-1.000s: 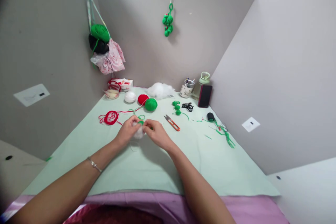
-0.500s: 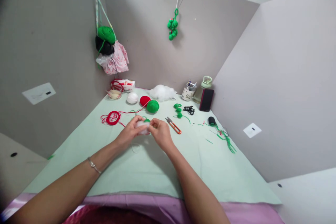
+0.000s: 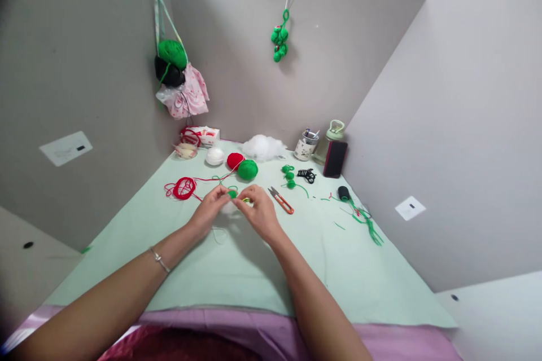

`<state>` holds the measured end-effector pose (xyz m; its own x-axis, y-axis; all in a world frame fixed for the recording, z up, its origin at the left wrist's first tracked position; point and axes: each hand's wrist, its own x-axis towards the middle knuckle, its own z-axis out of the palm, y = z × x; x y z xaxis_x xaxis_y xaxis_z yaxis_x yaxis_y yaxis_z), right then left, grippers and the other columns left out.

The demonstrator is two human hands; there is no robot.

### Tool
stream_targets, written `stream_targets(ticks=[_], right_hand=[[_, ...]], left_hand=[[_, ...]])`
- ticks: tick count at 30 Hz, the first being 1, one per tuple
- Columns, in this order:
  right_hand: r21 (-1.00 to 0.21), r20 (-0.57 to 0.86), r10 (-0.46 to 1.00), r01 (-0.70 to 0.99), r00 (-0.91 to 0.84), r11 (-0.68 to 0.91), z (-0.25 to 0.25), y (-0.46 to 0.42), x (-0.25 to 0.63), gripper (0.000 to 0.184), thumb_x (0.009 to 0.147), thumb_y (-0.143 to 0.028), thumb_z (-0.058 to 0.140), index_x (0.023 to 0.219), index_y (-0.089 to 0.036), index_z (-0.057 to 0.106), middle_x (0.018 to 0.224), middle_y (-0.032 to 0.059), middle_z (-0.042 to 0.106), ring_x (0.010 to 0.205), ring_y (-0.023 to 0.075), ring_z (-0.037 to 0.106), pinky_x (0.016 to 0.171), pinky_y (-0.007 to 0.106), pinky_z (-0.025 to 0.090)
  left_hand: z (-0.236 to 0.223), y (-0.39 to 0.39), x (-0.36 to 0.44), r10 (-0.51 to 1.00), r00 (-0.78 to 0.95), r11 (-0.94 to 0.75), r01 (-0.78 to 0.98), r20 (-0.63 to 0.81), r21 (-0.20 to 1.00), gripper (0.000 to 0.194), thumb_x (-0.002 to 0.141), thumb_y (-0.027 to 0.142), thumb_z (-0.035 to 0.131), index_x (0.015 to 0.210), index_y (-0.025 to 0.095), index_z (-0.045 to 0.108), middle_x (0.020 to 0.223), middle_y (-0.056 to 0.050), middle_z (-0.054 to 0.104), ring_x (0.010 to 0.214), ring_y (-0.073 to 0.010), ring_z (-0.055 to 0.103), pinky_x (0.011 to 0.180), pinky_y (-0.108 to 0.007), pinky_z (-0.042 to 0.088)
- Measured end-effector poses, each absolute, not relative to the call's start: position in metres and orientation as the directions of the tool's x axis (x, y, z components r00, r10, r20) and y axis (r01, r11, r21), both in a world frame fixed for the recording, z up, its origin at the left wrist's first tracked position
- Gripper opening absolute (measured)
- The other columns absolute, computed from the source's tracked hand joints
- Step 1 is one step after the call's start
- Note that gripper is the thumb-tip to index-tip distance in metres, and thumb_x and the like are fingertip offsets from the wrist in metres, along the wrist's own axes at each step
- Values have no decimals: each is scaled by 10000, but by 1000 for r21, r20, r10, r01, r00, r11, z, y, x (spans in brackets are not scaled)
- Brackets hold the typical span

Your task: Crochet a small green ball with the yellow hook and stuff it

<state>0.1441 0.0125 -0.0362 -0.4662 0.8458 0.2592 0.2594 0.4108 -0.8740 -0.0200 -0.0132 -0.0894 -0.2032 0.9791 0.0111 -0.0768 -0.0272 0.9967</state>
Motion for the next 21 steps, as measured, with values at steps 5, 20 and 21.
stream_targets(ticks=[5, 20, 21], right_hand=[[-906, 269, 840, 172, -472, 387, -31, 17, 150, 275, 924, -459, 555, 765, -239, 510, 1094, 100, 732, 803, 194, 651, 695, 330, 502], [-817, 189, 841, 394, -506, 421, -50, 19, 143, 163, 837, -313, 598, 703, -222, 583, 632, -38, 553, 633, 146, 466, 630, 279, 334], [-819, 187, 848, 398, -496, 413, -49, 19, 143, 182, 838, -321, 595, 687, -220, 579, 612, -42, 533, 620, 143, 452, 619, 277, 326]], left_hand=[[-85, -18, -19, 979, -203, -56, -129, 29, 990, 384, 1007, 372, 690, 1334, 174, 654, 1337, -119, 681, 1129, -266, 700, 947, -486, 615], [-80, -25, -11, 993, -102, 27, -345, -66, 938, 341, 1015, 370, 681, 1285, 162, 665, 1240, -102, 706, 1018, -229, 716, 861, -428, 633], [-77, -27, -11, 995, -81, 19, -361, -52, 932, 302, 1005, 380, 692, 1207, 157, 681, 1155, -80, 719, 957, -209, 716, 834, -403, 633]])
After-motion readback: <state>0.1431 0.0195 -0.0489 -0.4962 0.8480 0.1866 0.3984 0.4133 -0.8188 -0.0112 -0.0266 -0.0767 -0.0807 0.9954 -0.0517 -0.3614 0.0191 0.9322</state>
